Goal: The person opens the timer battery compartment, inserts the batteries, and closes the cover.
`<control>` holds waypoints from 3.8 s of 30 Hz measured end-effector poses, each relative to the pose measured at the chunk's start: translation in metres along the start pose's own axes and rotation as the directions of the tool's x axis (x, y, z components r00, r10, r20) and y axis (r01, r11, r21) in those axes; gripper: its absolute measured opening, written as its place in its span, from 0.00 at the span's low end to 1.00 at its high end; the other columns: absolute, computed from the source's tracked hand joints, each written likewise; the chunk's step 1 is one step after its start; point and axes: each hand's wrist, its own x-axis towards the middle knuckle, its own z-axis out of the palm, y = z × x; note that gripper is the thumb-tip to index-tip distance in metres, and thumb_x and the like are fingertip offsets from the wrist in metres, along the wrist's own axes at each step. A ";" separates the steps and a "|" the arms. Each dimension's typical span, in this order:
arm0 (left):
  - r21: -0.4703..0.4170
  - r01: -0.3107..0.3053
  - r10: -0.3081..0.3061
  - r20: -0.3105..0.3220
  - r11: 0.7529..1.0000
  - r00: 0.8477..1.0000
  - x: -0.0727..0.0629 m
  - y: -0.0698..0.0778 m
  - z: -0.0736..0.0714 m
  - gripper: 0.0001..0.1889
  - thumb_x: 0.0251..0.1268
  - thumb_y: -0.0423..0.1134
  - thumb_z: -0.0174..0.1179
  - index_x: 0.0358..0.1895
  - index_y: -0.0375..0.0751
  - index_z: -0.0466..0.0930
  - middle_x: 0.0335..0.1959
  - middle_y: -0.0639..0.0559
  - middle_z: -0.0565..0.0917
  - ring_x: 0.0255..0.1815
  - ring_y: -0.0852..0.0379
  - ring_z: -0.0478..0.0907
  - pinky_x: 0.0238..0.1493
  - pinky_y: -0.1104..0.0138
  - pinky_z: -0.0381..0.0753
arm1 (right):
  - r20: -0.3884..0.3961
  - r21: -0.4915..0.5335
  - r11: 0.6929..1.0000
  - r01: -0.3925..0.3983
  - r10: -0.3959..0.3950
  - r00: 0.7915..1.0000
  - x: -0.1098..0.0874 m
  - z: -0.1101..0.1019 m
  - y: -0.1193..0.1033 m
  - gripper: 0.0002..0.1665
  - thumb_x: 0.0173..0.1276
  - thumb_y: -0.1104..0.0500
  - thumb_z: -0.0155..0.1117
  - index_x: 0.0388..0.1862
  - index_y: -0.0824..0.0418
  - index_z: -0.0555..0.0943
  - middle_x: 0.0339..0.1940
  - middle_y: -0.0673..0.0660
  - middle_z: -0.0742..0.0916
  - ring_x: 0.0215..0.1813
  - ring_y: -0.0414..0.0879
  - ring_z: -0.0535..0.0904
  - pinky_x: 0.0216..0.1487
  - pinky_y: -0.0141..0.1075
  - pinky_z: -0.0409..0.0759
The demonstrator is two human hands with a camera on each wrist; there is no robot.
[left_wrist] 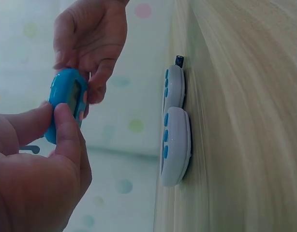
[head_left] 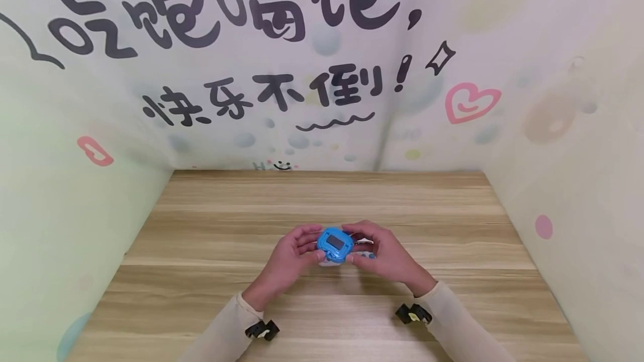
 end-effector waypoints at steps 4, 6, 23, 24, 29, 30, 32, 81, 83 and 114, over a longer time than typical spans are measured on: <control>-0.119 0.016 -0.013 0.025 0.993 1.000 0.000 0.000 -0.001 0.25 0.76 0.27 0.61 0.73 0.34 0.69 0.69 0.33 0.77 0.58 0.53 0.84 0.56 0.61 0.92 | -0.003 -0.019 1.000 0.007 -0.007 1.000 0.000 0.001 -0.001 0.34 0.67 0.65 0.77 0.72 0.58 0.79 0.59 0.58 0.84 0.51 0.48 0.85 0.51 0.37 0.93; -0.168 0.027 -0.019 0.049 0.985 0.999 0.000 0.000 -0.001 0.24 0.79 0.27 0.57 0.74 0.32 0.68 0.70 0.32 0.76 0.57 0.53 0.85 0.55 0.58 0.93 | -0.003 -0.020 1.000 -0.002 0.002 1.000 0.000 0.003 -0.001 0.36 0.66 0.65 0.78 0.72 0.57 0.78 0.58 0.59 0.84 0.49 0.46 0.85 0.48 0.36 0.93; -0.166 0.073 -0.044 0.173 0.983 0.984 -0.003 -0.004 0.005 0.31 0.75 0.31 0.65 0.78 0.41 0.69 0.71 0.38 0.72 0.52 0.55 0.87 0.55 0.49 0.92 | 0.060 -0.020 0.991 -0.135 0.136 0.989 0.000 0.012 -0.001 0.33 0.73 0.54 0.74 0.73 0.58 0.74 0.45 0.58 0.86 0.37 0.46 0.87 0.39 0.36 0.93; -0.159 0.071 -0.043 0.175 0.985 0.984 -0.003 -0.004 0.005 0.30 0.75 0.31 0.65 0.78 0.41 0.69 0.71 0.38 0.73 0.52 0.55 0.87 0.56 0.47 0.91 | 0.069 -0.012 0.989 -0.146 0.146 0.987 0.000 0.012 0.000 0.30 0.76 0.54 0.71 0.72 0.60 0.75 0.42 0.58 0.87 0.34 0.47 0.87 0.37 0.39 0.94; -0.117 0.057 -0.035 0.187 0.991 0.982 -0.005 -0.001 0.005 0.31 0.75 0.31 0.65 0.78 0.37 0.69 0.72 0.38 0.73 0.48 0.58 0.87 0.57 0.42 0.89 | 0.128 0.032 0.972 -0.232 0.226 0.966 0.001 0.014 0.004 0.18 0.82 0.47 0.62 0.52 0.61 0.83 0.29 0.67 0.89 0.22 0.50 0.87 0.24 0.48 0.91; -0.107 0.053 -0.032 0.187 0.993 0.982 -0.005 -0.001 0.006 0.31 0.75 0.31 0.65 0.78 0.37 0.68 0.73 0.37 0.73 0.48 0.59 0.87 0.57 0.43 0.89 | 0.135 0.036 0.969 -0.246 0.239 0.962 0.001 0.014 0.005 0.18 0.81 0.46 0.62 0.47 0.61 0.84 0.28 0.69 0.89 0.21 0.50 0.86 0.23 0.49 0.91; -0.088 0.043 -0.025 0.188 0.995 0.982 -0.005 -0.002 0.006 0.31 0.75 0.32 0.65 0.78 0.36 0.68 0.74 0.36 0.73 0.45 0.60 0.86 0.55 0.45 0.90 | 0.146 0.038 0.964 -0.262 0.254 0.956 0.001 0.016 0.005 0.20 0.81 0.44 0.63 0.40 0.60 0.83 0.27 0.72 0.88 0.19 0.48 0.85 0.21 0.49 0.90; -0.023 0.071 -0.070 0.027 0.997 0.997 -0.002 -0.014 0.003 0.30 0.70 0.34 0.71 0.74 0.41 0.75 0.69 0.38 0.77 0.46 0.51 0.90 0.49 0.48 0.93 | 0.009 0.055 0.992 -0.113 0.113 0.994 -0.027 0.016 0.013 0.15 0.77 0.63 0.67 0.57 0.67 0.76 0.30 0.63 0.88 0.26 0.52 0.89 0.27 0.47 0.93; -0.041 0.079 -0.079 0.021 0.996 0.997 -0.003 -0.014 -0.001 0.30 0.70 0.35 0.71 0.74 0.40 0.75 0.69 0.37 0.76 0.48 0.51 0.90 0.50 0.48 0.93 | 0.035 0.052 0.988 -0.148 0.146 0.989 -0.029 0.014 0.015 0.14 0.77 0.63 0.67 0.56 0.68 0.77 0.32 0.61 0.87 0.27 0.48 0.89 0.28 0.45 0.93; -0.083 0.112 -0.109 0.041 0.990 0.993 -0.008 -0.014 -0.011 0.29 0.72 0.32 0.69 0.74 0.37 0.73 0.67 0.34 0.75 0.47 0.53 0.88 0.51 0.47 0.93 | 0.174 -0.440 0.870 -0.224 0.327 0.929 -0.045 0.005 0.031 0.11 0.68 0.56 0.78 0.45 0.54 0.84 0.29 0.42 0.82 0.32 0.36 0.76 0.32 0.30 0.80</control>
